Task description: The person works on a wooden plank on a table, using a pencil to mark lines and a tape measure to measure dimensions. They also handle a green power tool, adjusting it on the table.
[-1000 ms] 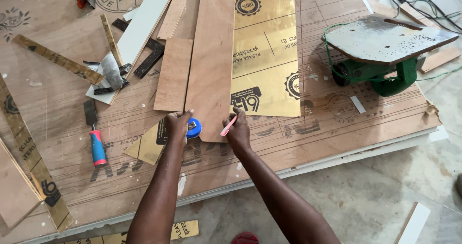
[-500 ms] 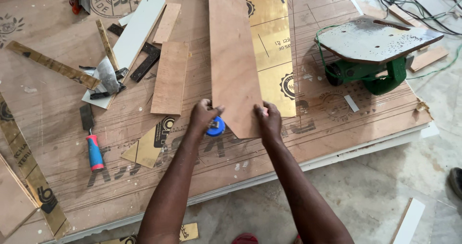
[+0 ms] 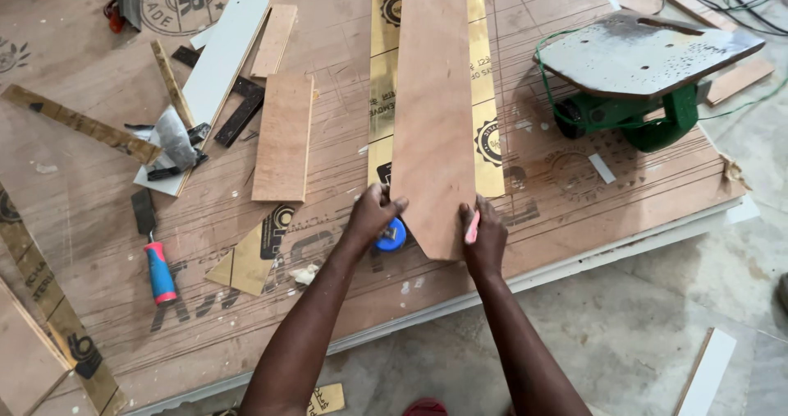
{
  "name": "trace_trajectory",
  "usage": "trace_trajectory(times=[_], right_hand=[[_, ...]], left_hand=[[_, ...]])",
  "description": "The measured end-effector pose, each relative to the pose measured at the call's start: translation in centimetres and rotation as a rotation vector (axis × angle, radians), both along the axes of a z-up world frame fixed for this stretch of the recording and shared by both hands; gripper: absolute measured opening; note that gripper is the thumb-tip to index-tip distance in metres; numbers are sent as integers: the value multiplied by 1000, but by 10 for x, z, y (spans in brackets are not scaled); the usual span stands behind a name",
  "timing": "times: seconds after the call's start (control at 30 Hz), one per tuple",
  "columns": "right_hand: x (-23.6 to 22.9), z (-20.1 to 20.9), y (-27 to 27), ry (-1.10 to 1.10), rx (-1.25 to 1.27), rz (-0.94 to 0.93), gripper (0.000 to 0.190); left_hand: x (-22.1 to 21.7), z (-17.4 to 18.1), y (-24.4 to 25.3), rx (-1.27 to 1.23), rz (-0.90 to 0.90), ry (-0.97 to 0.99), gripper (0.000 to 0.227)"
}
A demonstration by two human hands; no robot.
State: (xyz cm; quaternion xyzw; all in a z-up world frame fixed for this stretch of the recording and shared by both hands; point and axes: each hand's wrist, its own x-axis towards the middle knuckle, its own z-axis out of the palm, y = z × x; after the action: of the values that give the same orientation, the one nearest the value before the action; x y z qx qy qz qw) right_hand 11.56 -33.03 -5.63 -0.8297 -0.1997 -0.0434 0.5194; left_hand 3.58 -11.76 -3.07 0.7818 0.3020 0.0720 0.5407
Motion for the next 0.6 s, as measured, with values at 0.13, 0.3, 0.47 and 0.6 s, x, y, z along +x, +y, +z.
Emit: trace_trajectory(times=[0.13, 0.3, 0.47, 0.6], right_hand=[[-15, -18, -19, -79, -94, -19, 34], [-18, -29, -20, 18, -124, -29, 22], [-3, -19, -20, -154, -162, -39, 23], [5, -17, -22, -124, -281, -192, 28]], left_hand=[[-14, -23, -10, 100, -116, 140, 47], [-18, -33, -7, 3, -147, 103, 47], [0, -14, -11, 38, -158, 202, 50], [16, -3, -5, 140, -219, 319, 55]])
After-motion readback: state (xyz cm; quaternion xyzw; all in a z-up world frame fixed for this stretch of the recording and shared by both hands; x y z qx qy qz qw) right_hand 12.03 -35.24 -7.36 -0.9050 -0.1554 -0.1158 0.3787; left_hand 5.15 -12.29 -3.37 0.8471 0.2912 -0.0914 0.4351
